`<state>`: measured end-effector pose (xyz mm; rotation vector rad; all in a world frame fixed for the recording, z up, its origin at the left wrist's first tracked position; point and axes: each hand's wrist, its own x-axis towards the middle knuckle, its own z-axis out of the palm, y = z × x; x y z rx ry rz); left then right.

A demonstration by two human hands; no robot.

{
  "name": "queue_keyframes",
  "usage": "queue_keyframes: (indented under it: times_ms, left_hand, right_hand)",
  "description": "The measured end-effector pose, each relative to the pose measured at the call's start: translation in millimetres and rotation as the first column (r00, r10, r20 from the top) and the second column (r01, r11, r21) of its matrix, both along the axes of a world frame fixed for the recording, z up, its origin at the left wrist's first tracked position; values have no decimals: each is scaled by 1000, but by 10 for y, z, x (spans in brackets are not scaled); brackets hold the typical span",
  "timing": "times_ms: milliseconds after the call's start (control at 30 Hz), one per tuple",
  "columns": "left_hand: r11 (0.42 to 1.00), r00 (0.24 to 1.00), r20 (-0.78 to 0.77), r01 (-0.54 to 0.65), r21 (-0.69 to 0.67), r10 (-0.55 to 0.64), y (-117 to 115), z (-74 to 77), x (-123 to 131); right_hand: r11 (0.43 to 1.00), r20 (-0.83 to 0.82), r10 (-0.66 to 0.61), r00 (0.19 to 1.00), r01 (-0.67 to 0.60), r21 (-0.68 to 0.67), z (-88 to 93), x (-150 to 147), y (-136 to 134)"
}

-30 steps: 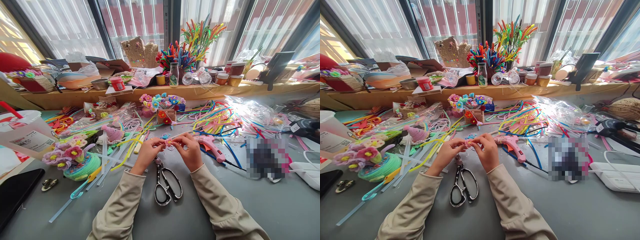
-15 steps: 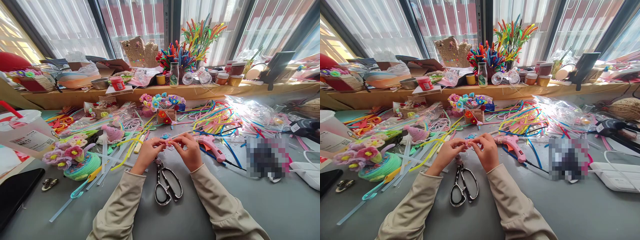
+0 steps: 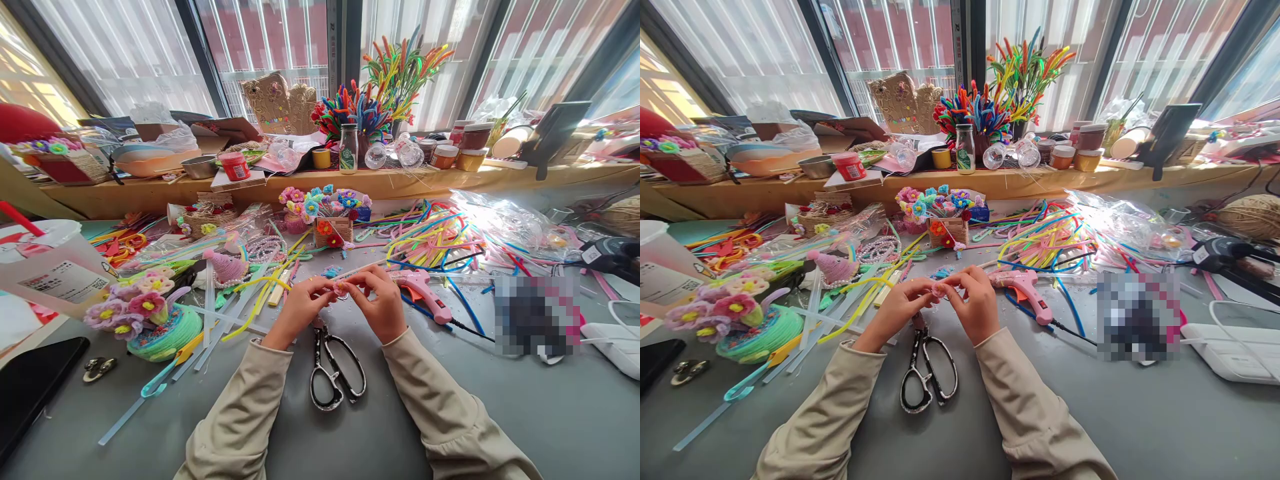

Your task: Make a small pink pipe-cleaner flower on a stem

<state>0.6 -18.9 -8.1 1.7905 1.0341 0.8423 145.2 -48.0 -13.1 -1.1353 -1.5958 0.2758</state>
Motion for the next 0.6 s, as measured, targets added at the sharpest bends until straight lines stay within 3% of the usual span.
queue_keyframes:
  times_ms: [600]
  left_hand:
    - [1000, 1000, 9, 5, 25, -5, 1, -16, -14]
  right_hand:
    - [999, -17, 26, 1000, -27, -29, 21, 7, -2]
